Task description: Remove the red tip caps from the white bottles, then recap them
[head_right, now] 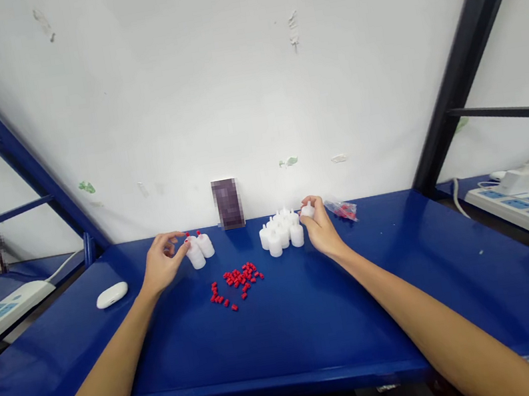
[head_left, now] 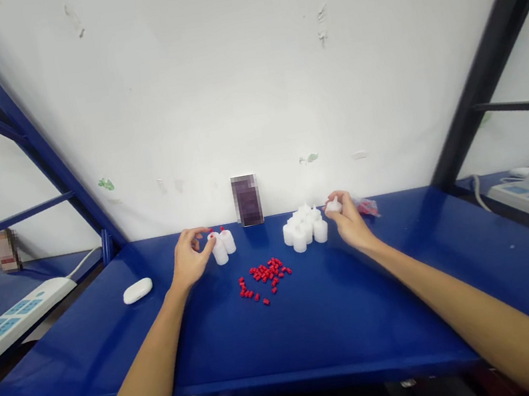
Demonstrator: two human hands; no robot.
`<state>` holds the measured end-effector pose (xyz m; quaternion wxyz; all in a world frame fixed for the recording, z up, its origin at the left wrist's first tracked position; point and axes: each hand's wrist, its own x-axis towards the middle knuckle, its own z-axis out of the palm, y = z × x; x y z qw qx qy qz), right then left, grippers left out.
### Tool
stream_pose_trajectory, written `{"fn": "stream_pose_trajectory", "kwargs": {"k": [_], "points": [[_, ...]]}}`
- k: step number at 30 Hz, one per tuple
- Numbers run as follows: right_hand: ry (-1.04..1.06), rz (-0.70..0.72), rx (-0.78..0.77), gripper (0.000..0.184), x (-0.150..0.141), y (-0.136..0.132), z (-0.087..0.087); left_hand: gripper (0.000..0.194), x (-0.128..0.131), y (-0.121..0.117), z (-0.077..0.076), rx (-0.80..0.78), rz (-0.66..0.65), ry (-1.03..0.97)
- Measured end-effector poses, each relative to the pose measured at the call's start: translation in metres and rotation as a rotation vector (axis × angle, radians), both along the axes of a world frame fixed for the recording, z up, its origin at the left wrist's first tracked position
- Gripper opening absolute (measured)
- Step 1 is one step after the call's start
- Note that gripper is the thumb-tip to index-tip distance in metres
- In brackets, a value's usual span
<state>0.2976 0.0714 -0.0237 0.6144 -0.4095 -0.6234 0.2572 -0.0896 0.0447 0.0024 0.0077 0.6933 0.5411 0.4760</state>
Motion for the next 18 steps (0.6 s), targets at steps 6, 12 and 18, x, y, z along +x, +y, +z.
{"fn": "stream_pose_trajectory", "kwargs": {"k": [6,12,18], "points": [[-0.089,0.080,0.006,0.030,-0.010,-0.012,0.001,0.025,0.003,-0.004,0.004,0.101,0.029,-0.184],[-0.275,-0.109,0.026,0.028,-0.012,-0.017,-0.004,0.013,0.017,-0.017,0.010,0.257,0.067,-0.015],[-0.150,-0.096,0.018,0.027,-0.009,-0.013,-0.010,0.014,0.031,-0.026,0.009,0.261,-0.009,0.155]]}}
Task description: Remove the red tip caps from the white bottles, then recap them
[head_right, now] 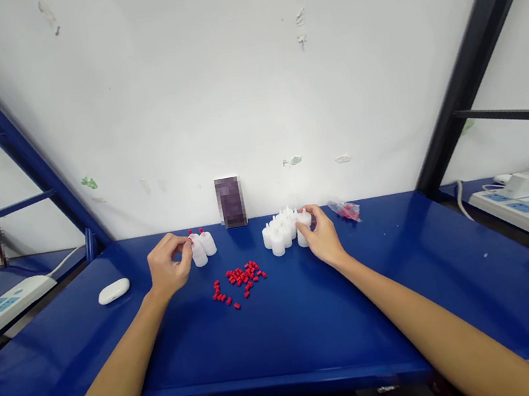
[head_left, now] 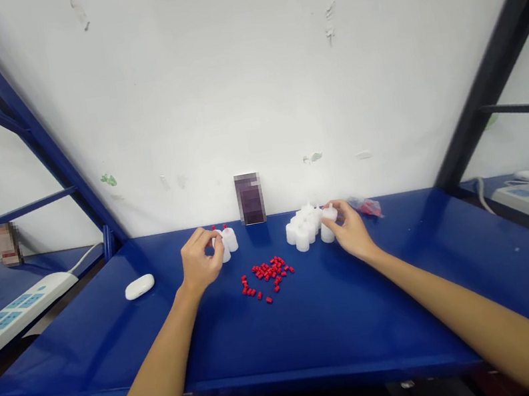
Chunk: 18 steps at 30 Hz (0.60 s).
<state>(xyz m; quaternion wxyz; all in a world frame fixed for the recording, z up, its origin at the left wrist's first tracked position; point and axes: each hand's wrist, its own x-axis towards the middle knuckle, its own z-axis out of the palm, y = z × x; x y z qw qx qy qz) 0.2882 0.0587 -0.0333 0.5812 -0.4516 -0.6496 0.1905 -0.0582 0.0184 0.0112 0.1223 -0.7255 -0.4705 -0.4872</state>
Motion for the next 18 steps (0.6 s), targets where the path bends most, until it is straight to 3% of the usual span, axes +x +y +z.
{"fn": "stream_pose_trajectory", "kwargs": {"k": [7,13,18], "points": [[0.024,-0.005,-0.011,0.027,0.000,-0.001,0.002,0.014,0.009,-0.004,-0.005,-0.002,-0.083,0.122],[0.003,-0.035,-0.079,0.029,0.000,-0.003,0.001,0.017,0.028,-0.008,-0.011,-0.218,-0.264,0.329],[0.062,-0.025,-0.123,0.009,-0.001,-0.009,0.006,0.023,0.040,-0.010,-0.013,-0.374,-0.307,0.416]]}}
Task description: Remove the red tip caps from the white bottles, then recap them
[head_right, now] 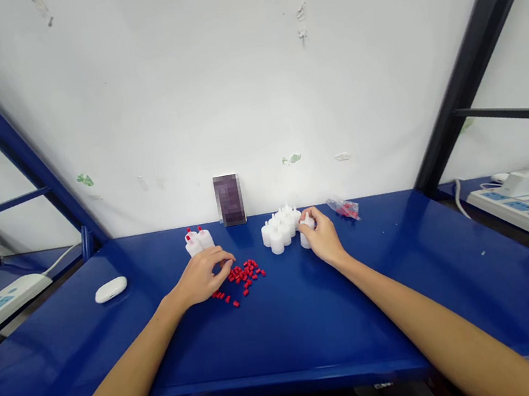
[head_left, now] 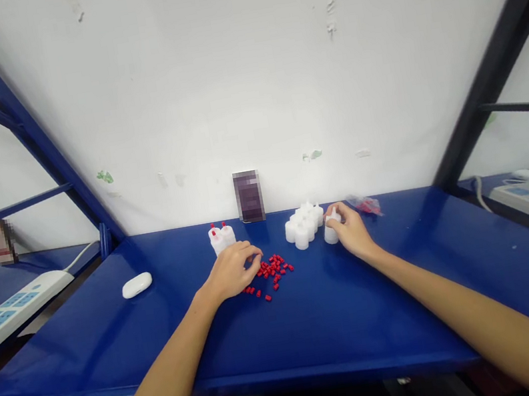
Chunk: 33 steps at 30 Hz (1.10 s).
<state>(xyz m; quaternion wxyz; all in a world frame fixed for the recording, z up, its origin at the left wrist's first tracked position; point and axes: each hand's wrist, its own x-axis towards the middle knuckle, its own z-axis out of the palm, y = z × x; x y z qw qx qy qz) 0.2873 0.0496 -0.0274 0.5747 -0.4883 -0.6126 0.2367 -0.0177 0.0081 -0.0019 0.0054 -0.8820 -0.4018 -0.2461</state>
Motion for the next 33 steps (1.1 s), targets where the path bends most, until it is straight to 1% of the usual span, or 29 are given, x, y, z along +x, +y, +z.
{"fn": "stream_pose_trajectory", "kwargs": {"k": [2,5,7,9,12,16,19,24,27,30,32,33], "points": [[0.084,0.059,-0.028,0.006,-0.004,-0.006,0.002,0.025,0.001,0.000,0.001,-0.029,0.007,0.009],[0.211,0.230,-0.086,0.006,-0.013,-0.016,0.003,0.026,-0.004,-0.001,0.007,-0.099,0.049,0.016],[0.261,0.343,-0.110,0.001,-0.019,-0.023,0.002,0.023,-0.009,-0.002,0.012,-0.210,0.082,0.038],[0.284,0.430,-0.123,0.007,-0.025,-0.030,0.000,0.019,-0.017,-0.003,0.016,-0.332,0.101,0.045],[0.269,0.516,-0.128,0.016,-0.032,-0.040,-0.002,0.018,-0.029,-0.004,0.019,-0.462,0.101,0.014],[0.299,0.559,-0.099,0.014,-0.037,-0.051,-0.002,0.025,-0.040,-0.001,0.017,-0.558,0.085,0.016],[0.327,0.603,-0.124,0.012,-0.038,-0.054,-0.001,0.029,-0.042,0.000,0.018,-0.580,0.070,0.033],[0.260,0.671,-0.115,0.014,-0.036,-0.048,0.000,0.029,-0.041,0.000,0.020,-0.619,0.054,0.022],[0.270,0.776,-0.216,0.018,-0.036,-0.046,0.000,0.025,-0.041,0.001,0.018,-0.614,0.060,0.007],[0.326,0.878,-0.289,0.027,-0.038,-0.047,0.002,0.018,-0.039,0.001,0.016,-0.562,0.054,-0.027],[0.350,0.940,-0.337,0.028,-0.040,-0.049,0.004,0.015,-0.034,0.000,0.016,-0.475,0.053,-0.112],[0.352,0.971,-0.367,0.025,-0.041,-0.049,0.005,0.015,-0.030,0.000,0.016,-0.427,0.052,-0.186]]}}
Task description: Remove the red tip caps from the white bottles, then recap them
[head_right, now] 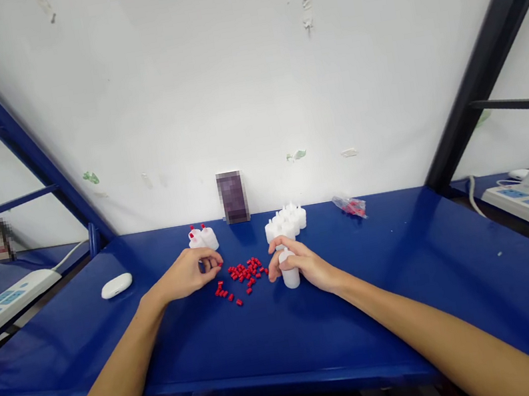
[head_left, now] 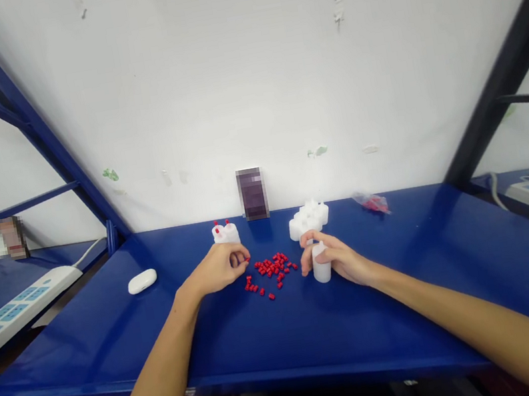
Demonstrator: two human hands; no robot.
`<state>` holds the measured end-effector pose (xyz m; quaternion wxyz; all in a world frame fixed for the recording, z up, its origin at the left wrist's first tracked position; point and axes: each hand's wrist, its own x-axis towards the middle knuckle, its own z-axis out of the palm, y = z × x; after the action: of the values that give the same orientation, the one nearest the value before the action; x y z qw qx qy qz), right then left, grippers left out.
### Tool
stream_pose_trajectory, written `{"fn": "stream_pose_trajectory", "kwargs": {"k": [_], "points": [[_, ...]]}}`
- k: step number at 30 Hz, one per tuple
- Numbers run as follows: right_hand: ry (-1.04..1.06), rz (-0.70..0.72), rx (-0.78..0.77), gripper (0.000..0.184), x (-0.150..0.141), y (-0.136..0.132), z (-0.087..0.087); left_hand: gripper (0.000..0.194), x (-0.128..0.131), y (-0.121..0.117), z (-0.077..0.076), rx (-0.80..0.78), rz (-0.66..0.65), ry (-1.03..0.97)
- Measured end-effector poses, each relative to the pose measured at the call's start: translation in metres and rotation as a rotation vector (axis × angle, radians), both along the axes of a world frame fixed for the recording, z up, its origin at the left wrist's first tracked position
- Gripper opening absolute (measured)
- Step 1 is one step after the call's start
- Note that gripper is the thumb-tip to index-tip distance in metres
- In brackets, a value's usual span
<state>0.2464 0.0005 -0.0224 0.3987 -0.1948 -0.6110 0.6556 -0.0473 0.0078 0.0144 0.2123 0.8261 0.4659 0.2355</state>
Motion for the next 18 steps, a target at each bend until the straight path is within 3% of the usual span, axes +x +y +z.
{"fn": "stream_pose_trajectory", "kwargs": {"k": [3,6,11,14,18], "points": [[-0.053,0.067,-0.026,0.014,-0.002,0.000,0.001,0.016,0.023,-0.003,0.003,0.069,0.038,-0.274],[-0.084,0.062,-0.012,0.010,-0.003,0.000,-0.001,0.018,0.056,-0.009,0.009,0.030,-0.001,-0.451],[-0.092,-0.074,0.062,0.007,-0.006,-0.006,0.000,0.014,0.105,-0.016,0.023,-0.008,-0.252,-0.538],[-0.177,-0.214,0.204,0.013,-0.007,-0.012,0.006,0.012,0.114,-0.017,0.019,0.051,-0.316,-0.546],[-0.184,-0.219,0.253,0.024,-0.006,-0.014,0.012,0.011,0.111,-0.018,0.004,0.047,-0.273,-0.584]]}}
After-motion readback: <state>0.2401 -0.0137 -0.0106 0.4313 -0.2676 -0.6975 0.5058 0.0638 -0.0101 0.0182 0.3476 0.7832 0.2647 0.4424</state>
